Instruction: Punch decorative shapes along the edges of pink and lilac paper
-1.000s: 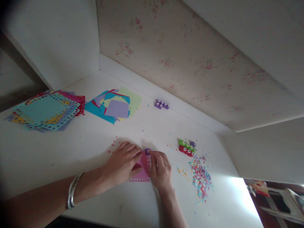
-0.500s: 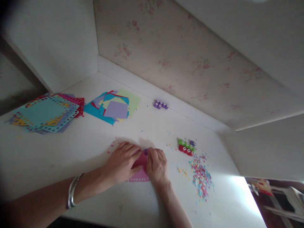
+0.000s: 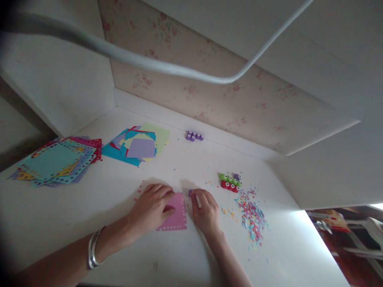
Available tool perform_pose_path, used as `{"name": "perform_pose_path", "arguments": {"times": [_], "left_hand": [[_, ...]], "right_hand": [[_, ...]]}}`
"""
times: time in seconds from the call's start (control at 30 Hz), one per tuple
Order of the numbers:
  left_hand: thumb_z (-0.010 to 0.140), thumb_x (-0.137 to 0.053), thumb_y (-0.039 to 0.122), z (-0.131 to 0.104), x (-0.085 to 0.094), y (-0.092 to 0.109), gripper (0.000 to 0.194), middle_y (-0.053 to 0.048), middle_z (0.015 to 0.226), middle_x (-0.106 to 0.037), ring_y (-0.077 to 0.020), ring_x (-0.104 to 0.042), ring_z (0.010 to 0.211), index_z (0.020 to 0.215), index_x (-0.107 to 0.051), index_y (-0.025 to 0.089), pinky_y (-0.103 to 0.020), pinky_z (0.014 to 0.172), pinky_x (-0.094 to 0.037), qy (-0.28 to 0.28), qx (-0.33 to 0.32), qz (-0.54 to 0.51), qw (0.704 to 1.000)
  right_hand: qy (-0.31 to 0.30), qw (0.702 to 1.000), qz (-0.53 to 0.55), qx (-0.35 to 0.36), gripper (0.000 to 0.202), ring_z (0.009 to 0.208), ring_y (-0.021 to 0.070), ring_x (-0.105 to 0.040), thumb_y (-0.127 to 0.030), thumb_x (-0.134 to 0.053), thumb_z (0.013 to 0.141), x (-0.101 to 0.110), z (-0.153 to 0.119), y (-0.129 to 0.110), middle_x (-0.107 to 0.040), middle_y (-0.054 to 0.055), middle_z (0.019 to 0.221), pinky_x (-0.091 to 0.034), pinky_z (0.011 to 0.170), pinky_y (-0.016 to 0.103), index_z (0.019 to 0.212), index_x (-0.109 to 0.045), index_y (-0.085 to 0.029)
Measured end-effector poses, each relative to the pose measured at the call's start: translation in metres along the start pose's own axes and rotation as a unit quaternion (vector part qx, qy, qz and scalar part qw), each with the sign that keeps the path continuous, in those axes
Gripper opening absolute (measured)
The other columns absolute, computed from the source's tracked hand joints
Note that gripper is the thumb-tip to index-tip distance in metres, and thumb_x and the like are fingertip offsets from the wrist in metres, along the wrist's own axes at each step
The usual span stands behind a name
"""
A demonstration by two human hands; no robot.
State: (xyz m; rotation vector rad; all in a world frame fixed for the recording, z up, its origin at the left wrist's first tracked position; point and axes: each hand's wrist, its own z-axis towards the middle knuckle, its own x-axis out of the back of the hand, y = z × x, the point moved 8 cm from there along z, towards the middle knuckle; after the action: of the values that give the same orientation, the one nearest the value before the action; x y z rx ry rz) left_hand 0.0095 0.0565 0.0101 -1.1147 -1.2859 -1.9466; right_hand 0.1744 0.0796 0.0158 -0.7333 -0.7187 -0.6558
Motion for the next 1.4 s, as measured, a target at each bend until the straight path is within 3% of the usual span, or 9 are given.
{"name": "perform_pose_path", "arguments": {"times": [0.17, 0.37, 0.5, 0.67, 0.83, 0.93, 1.17, 1.3, 1.4], "left_hand": [[0.084, -0.074, 0.028, 0.001, 0.0, -0.002, 0.023, -0.006, 0.108, -0.068, -0.0271, -0.058, 0.108, 0.105, -0.068, 0.021, -0.045, 0.095, -0.042, -0.001, 0.001, -0.008, 1.0], [0.085, -0.074, 0.026, 0.003, -0.002, -0.004, 0.026, -0.005, 0.111, -0.069, -0.0263, -0.058, 0.109, 0.11, -0.067, 0.021, -0.044, 0.095, -0.043, -0.006, -0.001, -0.016, 1.0], [0.084, -0.075, 0.022, 0.003, -0.005, -0.007, 0.031, -0.005, 0.115, -0.067, -0.0264, -0.057, 0.111, 0.113, -0.065, 0.021, -0.044, 0.097, -0.042, -0.009, 0.003, -0.019, 1.0], [0.085, -0.071, 0.014, 0.004, -0.008, -0.006, 0.037, -0.005, 0.117, -0.066, -0.026, -0.058, 0.111, 0.119, -0.062, 0.023, -0.044, 0.096, -0.044, -0.013, -0.008, -0.021, 1.0], [0.085, -0.067, 0.008, 0.005, -0.01, -0.003, 0.039, -0.005, 0.12, -0.064, -0.0252, -0.059, 0.112, 0.12, -0.062, 0.023, -0.045, 0.097, -0.046, -0.012, -0.017, -0.032, 0.999], [0.085, -0.063, 0.005, 0.004, -0.012, -0.003, 0.041, -0.005, 0.124, -0.063, -0.0244, -0.06, 0.113, 0.121, -0.061, 0.023, -0.046, 0.099, -0.048, -0.008, -0.023, -0.042, 0.999], [0.089, -0.056, 0.007, 0.004, -0.019, -0.01, 0.038, -0.007, 0.131, -0.061, -0.023, -0.061, 0.116, 0.123, -0.062, 0.022, -0.042, 0.1, -0.052, 0.007, -0.028, -0.049, 0.998], [0.093, -0.054, 0.012, 0.005, -0.016, -0.013, 0.025, -0.01, 0.134, -0.059, -0.0249, -0.059, 0.119, 0.113, -0.067, 0.019, -0.044, 0.101, -0.051, 0.051, -0.045, -0.023, 0.997], [0.095, -0.053, 0.017, 0.006, -0.005, -0.01, 0.019, -0.009, 0.124, -0.064, -0.0258, -0.06, 0.114, 0.105, -0.069, 0.02, -0.046, 0.098, -0.05, 0.077, -0.042, 0.004, 0.996]], "right_hand": [[-0.003, 0.999, -0.006, -0.046, 0.021, 0.092, 0.0215, -0.071, -0.025, -0.057, 0.095, 0.016, -0.007, 0.032, -0.07, 0.01, 0.112, -0.062, 0.077, 0.035, 0.114, -0.065, -0.022], [-0.06, 0.997, 0.004, -0.056, 0.019, 0.088, 0.0216, -0.074, -0.029, -0.057, 0.096, 0.02, -0.012, 0.044, -0.075, 0.008, 0.107, -0.062, 0.057, 0.028, 0.109, -0.07, -0.023], [-0.048, 0.99, 0.043, -0.124, 0.02, 0.082, 0.0207, -0.075, -0.032, -0.059, 0.095, 0.034, -0.009, 0.061, -0.076, 0.007, 0.103, -0.057, 0.048, 0.024, 0.108, -0.07, -0.023], [0.031, 0.982, 0.025, -0.183, 0.03, 0.089, 0.0236, -0.075, -0.038, -0.058, 0.092, 0.088, 0.02, 0.125, -0.076, 0.009, 0.106, -0.061, 0.07, 0.034, 0.114, -0.068, -0.021], [-0.022, 0.97, -0.1, -0.22, 0.029, 0.084, 0.0247, -0.073, -0.035, -0.054, 0.089, 0.123, 0.06, 0.198, -0.078, 0.01, 0.094, -0.055, 0.075, 0.037, 0.11, -0.069, -0.02], [-0.066, 0.97, -0.112, -0.207, 0.026, 0.086, 0.0252, -0.072, -0.028, -0.056, 0.086, 0.115, 0.073, 0.216, -0.077, 0.009, 0.095, -0.054, 0.077, 0.037, 0.105, -0.071, -0.022], [-0.188, 0.96, -0.115, -0.171, 0.022, 0.087, 0.0225, -0.07, -0.02, -0.058, 0.083, 0.074, 0.074, 0.228, -0.078, 0.004, 0.098, -0.053, 0.08, 0.034, 0.098, -0.073, -0.026], [-0.223, 0.952, -0.127, -0.167, 0.023, 0.085, 0.0222, -0.071, -0.018, -0.058, 0.083, 0.068, 0.072, 0.234, -0.078, 0.003, 0.096, -0.054, 0.081, 0.035, 0.097, -0.074, -0.026], [-0.234, 0.95, -0.134, -0.158, 0.027, 0.093, 0.0233, -0.072, -0.016, -0.059, 0.082, 0.07, 0.075, 0.234, -0.078, 0.003, 0.103, -0.055, 0.087, 0.037, 0.1, -0.075, -0.027]]}}
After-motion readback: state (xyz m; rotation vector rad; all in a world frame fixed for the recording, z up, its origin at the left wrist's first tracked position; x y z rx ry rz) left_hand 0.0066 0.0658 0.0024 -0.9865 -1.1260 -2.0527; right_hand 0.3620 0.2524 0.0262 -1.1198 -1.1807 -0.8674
